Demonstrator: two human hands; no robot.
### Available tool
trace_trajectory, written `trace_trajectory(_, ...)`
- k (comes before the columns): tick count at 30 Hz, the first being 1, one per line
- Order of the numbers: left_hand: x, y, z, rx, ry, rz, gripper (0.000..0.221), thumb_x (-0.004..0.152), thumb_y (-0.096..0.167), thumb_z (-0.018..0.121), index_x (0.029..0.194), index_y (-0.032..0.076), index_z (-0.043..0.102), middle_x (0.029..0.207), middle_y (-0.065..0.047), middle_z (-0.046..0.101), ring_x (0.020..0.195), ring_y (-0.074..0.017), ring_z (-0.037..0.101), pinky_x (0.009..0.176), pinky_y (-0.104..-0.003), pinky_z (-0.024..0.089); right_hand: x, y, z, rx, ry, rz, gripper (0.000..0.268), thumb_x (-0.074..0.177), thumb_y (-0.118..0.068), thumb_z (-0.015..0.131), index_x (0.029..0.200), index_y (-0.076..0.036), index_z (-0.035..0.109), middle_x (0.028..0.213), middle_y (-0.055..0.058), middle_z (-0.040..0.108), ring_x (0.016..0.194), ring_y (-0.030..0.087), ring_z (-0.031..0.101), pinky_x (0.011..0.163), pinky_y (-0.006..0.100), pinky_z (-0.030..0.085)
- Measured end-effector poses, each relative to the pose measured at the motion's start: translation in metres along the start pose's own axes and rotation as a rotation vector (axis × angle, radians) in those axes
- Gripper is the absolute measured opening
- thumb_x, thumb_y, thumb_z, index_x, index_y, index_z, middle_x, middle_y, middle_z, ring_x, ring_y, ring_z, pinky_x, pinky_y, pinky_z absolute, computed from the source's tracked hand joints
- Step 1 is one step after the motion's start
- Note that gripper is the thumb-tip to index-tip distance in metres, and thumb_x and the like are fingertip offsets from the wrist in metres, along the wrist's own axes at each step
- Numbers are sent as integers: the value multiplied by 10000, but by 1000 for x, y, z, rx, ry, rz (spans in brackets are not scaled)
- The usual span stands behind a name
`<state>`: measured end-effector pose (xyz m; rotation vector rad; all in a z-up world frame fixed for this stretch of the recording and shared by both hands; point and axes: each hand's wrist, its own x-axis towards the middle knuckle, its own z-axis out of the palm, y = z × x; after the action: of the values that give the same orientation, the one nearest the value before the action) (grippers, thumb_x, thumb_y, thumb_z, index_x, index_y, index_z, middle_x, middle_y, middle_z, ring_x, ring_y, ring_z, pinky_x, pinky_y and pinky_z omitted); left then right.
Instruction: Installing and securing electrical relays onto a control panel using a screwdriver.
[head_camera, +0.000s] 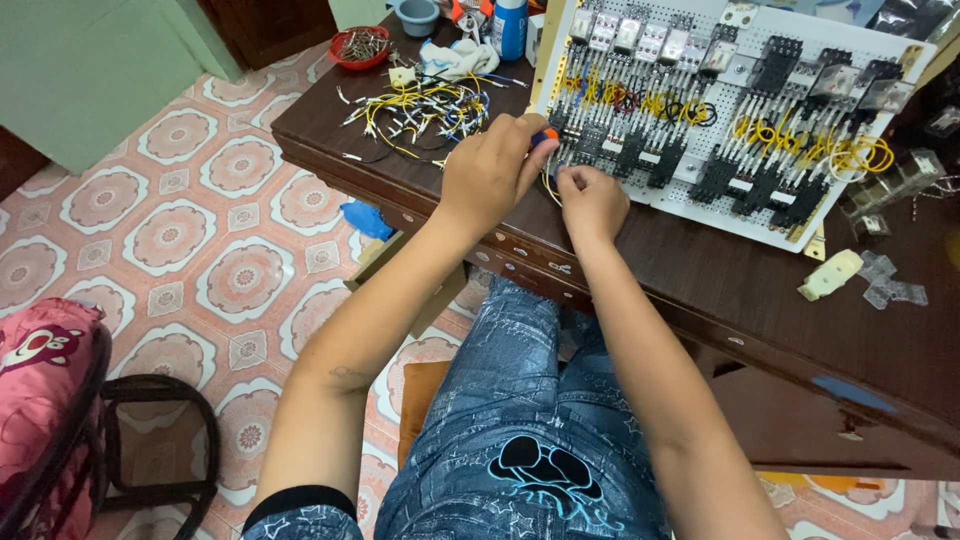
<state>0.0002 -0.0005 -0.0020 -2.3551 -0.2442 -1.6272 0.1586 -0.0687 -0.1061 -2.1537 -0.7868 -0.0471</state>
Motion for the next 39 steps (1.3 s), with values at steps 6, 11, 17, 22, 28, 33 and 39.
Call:
trace_trajectory(6, -1, 2, 2, -21, 14, 11, 191, 1037, 320, 598, 1159, 175, 579, 735, 40, 503, 525, -177, 650, 553, -290, 568, -2, -2, 0, -30, 3, 3, 227, 869, -484, 663, 877, -307, 806, 801, -23, 758, 940, 323, 720, 832, 462, 531)
trace_trajectory(11, -4, 2, 5, 11, 9, 26, 196, 1036, 335, 588, 1147, 174, 595, 739, 22, 518, 535, -190, 648, 563, -298, 568, -6, -1, 1, 31, 123, -72, 163, 862, -394, 726, 846, -249, 801, 699, 18, 730, 812, 326, 731, 731, 456, 544)
trace_trajectory(17, -4, -3, 4, 1, 5, -2, 204, 1040, 347, 585, 1144, 171, 586, 743, 14, 517, 517, -198, 635, 544, -307, 567, -19, -11, -9, 247, 220, -147, 104, 831, -197, 778, 932, -171, 779, 628, 49, 658, 739, 295, 693, 709, 401, 547)
trace_trajectory(22, -6, -7, 6, -19, -3, -12, 198, 1035, 338, 597, 1163, 187, 578, 768, 27, 519, 530, -187, 647, 552, -300, 562, -20, -10, -11, 206, 238, -258, 164, 854, -171, 770, 1015, -160, 800, 673, 88, 681, 780, 357, 699, 738, 456, 536)
trace_trajectory(28, -14, -8, 17, -115, -37, 124, 181, 1038, 288, 597, 1169, 163, 598, 888, -53, 589, 634, -266, 686, 579, -375, 562, -18, -7, -6, -2, 145, -204, 143, 879, -330, 759, 955, -220, 811, 699, 14, 728, 795, 317, 719, 765, 435, 493)
trace_trajectory(33, 2, -7, 1, -303, -112, 208, 120, 1071, 214, 558, 1162, 140, 582, 974, -154, 625, 732, -368, 714, 620, -425, 574, -9, 2, 1, -24, 76, -177, 148, 872, -394, 738, 924, -266, 792, 699, -36, 723, 807, 288, 720, 769, 421, 473)
trace_trajectory(39, 7, -13, 5, -339, -421, 38, 169, 1105, 197, 518, 1182, 48, 496, 1094, -155, 476, 706, -377, 556, 439, -490, 402, -7, -2, -2, 3, 3, -146, 279, 983, -429, 632, 832, -221, 742, 679, -53, 677, 697, 249, 655, 835, 440, 406)
